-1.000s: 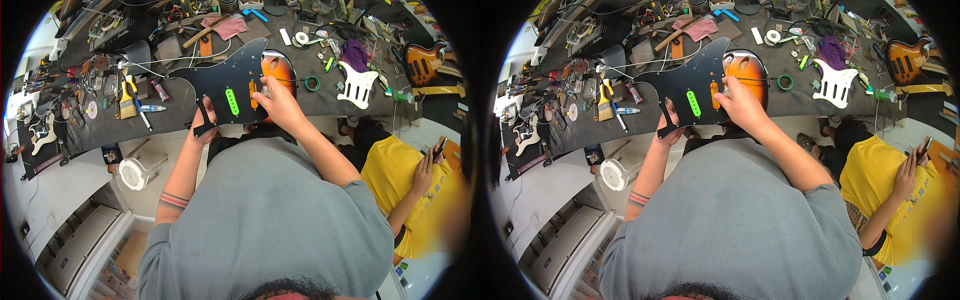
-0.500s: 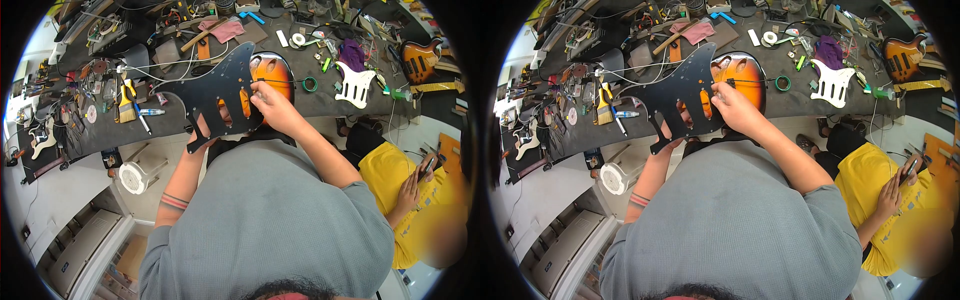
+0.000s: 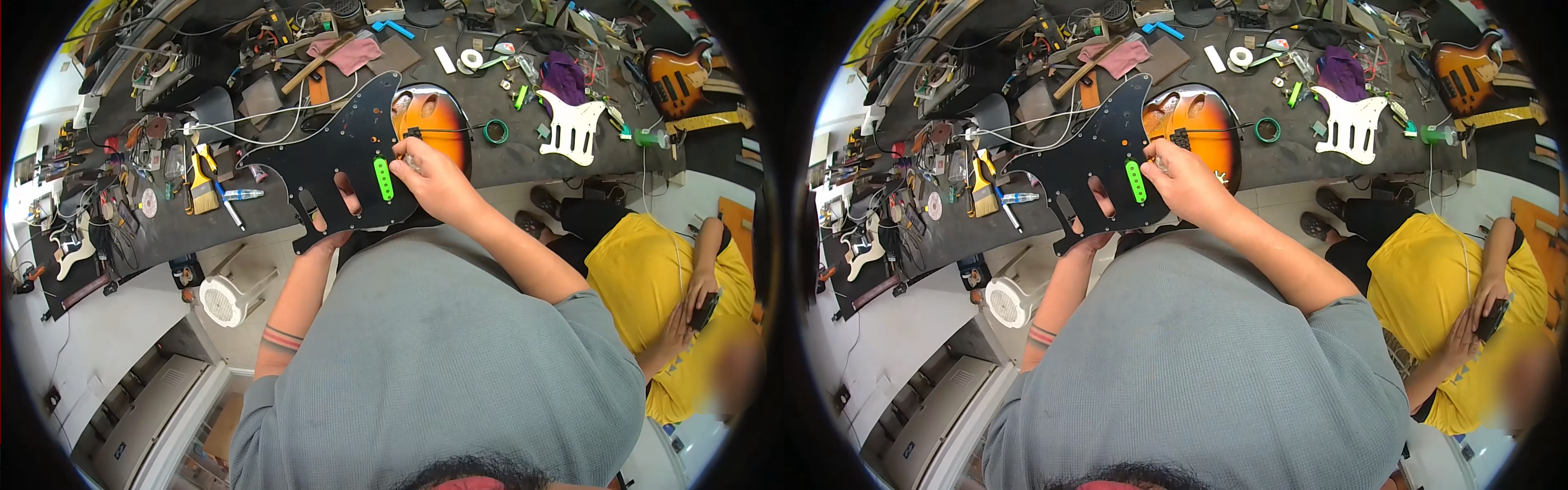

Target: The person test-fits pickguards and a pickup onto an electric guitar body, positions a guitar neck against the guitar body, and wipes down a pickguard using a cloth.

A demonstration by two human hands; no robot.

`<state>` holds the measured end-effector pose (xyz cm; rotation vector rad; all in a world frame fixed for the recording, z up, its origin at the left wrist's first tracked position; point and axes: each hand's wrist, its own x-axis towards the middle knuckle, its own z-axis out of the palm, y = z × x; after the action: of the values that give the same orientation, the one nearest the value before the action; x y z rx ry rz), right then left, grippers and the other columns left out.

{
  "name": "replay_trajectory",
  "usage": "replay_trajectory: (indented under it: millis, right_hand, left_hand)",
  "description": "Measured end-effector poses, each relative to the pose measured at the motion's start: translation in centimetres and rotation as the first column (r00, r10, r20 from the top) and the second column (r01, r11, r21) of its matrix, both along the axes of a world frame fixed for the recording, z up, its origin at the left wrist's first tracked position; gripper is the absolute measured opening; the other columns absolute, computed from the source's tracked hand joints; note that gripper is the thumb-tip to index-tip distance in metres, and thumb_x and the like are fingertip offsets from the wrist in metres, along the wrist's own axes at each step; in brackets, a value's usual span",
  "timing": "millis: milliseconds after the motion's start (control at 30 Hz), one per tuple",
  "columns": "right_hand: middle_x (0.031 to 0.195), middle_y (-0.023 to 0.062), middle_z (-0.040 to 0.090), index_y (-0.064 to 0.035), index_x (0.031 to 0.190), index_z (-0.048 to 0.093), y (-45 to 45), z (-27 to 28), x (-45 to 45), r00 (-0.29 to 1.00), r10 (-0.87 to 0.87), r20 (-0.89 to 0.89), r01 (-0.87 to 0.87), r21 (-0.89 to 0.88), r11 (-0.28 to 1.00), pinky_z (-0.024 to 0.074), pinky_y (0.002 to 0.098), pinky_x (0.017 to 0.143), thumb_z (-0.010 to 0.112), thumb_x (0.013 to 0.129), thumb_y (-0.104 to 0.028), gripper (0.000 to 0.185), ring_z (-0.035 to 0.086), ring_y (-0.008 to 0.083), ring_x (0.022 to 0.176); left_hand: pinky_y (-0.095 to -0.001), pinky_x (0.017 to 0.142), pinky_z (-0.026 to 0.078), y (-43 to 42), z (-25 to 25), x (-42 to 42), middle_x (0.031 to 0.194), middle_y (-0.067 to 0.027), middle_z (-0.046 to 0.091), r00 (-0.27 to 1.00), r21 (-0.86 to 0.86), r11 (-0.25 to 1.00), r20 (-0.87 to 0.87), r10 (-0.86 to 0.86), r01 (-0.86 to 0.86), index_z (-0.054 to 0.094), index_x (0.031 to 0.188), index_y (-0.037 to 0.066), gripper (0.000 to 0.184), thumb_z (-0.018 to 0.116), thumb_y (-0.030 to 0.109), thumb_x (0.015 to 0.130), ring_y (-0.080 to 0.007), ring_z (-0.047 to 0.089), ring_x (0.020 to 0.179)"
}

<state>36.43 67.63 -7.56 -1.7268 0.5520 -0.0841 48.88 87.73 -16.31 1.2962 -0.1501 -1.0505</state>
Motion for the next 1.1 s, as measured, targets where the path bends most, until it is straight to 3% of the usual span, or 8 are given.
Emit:
replay_trajectory:
  millis: [200,300,400,533,700,900,1000,1100]
  right_hand:
    - [0.112,0.0245,0.074,0.0028,0.122,0.064,-0.8,-0.3,0.0,0.997,0.063,0.036,-0.063,-0.013,0.998,0.0554,0.046,0.093,0.065,0.106,-0.017,0.025,0.072,0.0411,0.107]
    - [0.107,0.0165,0.073,0.0031,0.12,0.064,-0.8,-0.4,-0.1,0.997,0.081,0.008,-0.081,-0.054,0.995,0.054,0.0374,0.093,0.064,0.109,-0.014,0.02,0.069,0.0255,0.099]
    - [0.108,0.0168,0.073,0.0025,0.119,0.064,-0.7,-0.8,-0.2,0.997,0.068,0.039,-0.067,-0.032,0.997,0.0541,0.0376,0.094,0.063,0.11,-0.014,0.019,0.07,0.0251,0.1]
    - [0.109,0.0169,0.074,0.0026,0.118,0.065,-0.7,-0.2,-0.2,0.998,0.056,0.001,-0.056,0.016,0.998,0.0542,0.0376,0.095,0.063,0.11,-0.014,0.019,0.071,0.0248,0.103]
    - [0.112,0.0237,0.074,0.0037,0.117,0.065,-1.0,-0.1,-0.5,0.997,0.068,0.032,-0.068,0.012,0.998,0.0554,0.0458,0.095,0.064,0.107,-0.016,0.022,0.072,0.0412,0.108]
    - [0.112,0.0236,0.074,0.0036,0.117,0.065,-0.8,0.0,-0.8,0.999,0.044,0.002,-0.044,0.008,0.999,0.0556,0.0462,0.095,0.064,0.107,-0.017,0.023,0.072,0.0413,0.108]
    - [0.105,0.0157,0.074,0.0015,0.119,0.065,-0.8,-0.2,-0.9,0.999,0.044,-0.013,-0.044,-0.023,0.999,0.0544,0.0375,0.091,0.064,0.109,-0.016,0.02,0.07,0.024,0.099]
    - [0.104,0.0152,0.074,0.0015,0.119,0.065,-0.7,-0.7,-1.0,0.998,0.045,0.034,-0.044,-0.047,0.998,0.0546,0.0369,0.089,0.064,0.109,-0.016,0.02,0.07,0.023,0.098]
  left_hand:
    - [-0.0227,0.057,0.05,1.9,-3.2,0.4,0.116,0.0012,0.068,0.993,-0.116,0.992,-0.113,0.039,-0.052,0.066,0.129,0.011,0.049,0.082,0.002,0.083,-0.0059,0.065,0.08]
    - [-0.0202,0.052,0.045,-0.1,2.2,0.5,0.108,0.0009,0.068,0.999,0.096,0.995,-0.044,-0.021,0.025,0.068,0.124,0.012,0.043,0.079,0.002,0.084,-0.0058,0.064,0.077]
    - [-0.0213,0.054,0.045,-0.3,3.2,0.0,0.104,0.0005,0.068,0.998,0.002,0.999,-0.045,0.048,-0.048,0.07,0.118,0.011,0.035,0.079,0.003,0.084,-0.0059,0.064,0.078]
    - [-0.0271,0.076,0.055,0.2,-0.2,0.5,0.113,-0.0035,0.073,1.0,-0.003,1.0,0.003,-0.018,0.018,0.071,0.124,0.004,0.042,0.08,-0.001,0.083,-0.0126,0.07,0.093]
    - [-0.0292,0.083,0.057,-0.4,0.9,-0.4,0.117,-0.0056,0.074,1.0,-0.061,0.998,0.017,-0.014,0.015,0.072,0.125,0.001,0.044,0.08,-0.003,0.082,-0.015,0.072,0.099]
    - [-0.0317,0.091,0.06,-0.5,0.6,-0.6,0.122,-0.0082,0.076,1.0,-0.104,0.994,0.01,-0.015,0.015,0.073,0.126,-0.003,0.046,0.08,-0.007,0.081,-0.0179,0.074,0.105]
    - [-0.033,0.094,0.061,-0.6,1.2,-0.7,0.123,-0.0093,0.077,0.999,-0.136,0.991,-0.037,-0.027,0.022,0.073,0.126,-0.004,0.046,0.079,-0.008,0.08,-0.0192,0.075,0.108]
    - [-0.0331,0.095,0.06,-0.4,1.3,-0.4,0.124,-0.009,0.076,0.996,-0.118,0.991,0.053,-0.065,0.071,0.072,0.128,-0.003,0.049,0.079,-0.008,0.079,-0.019,0.074,0.108]
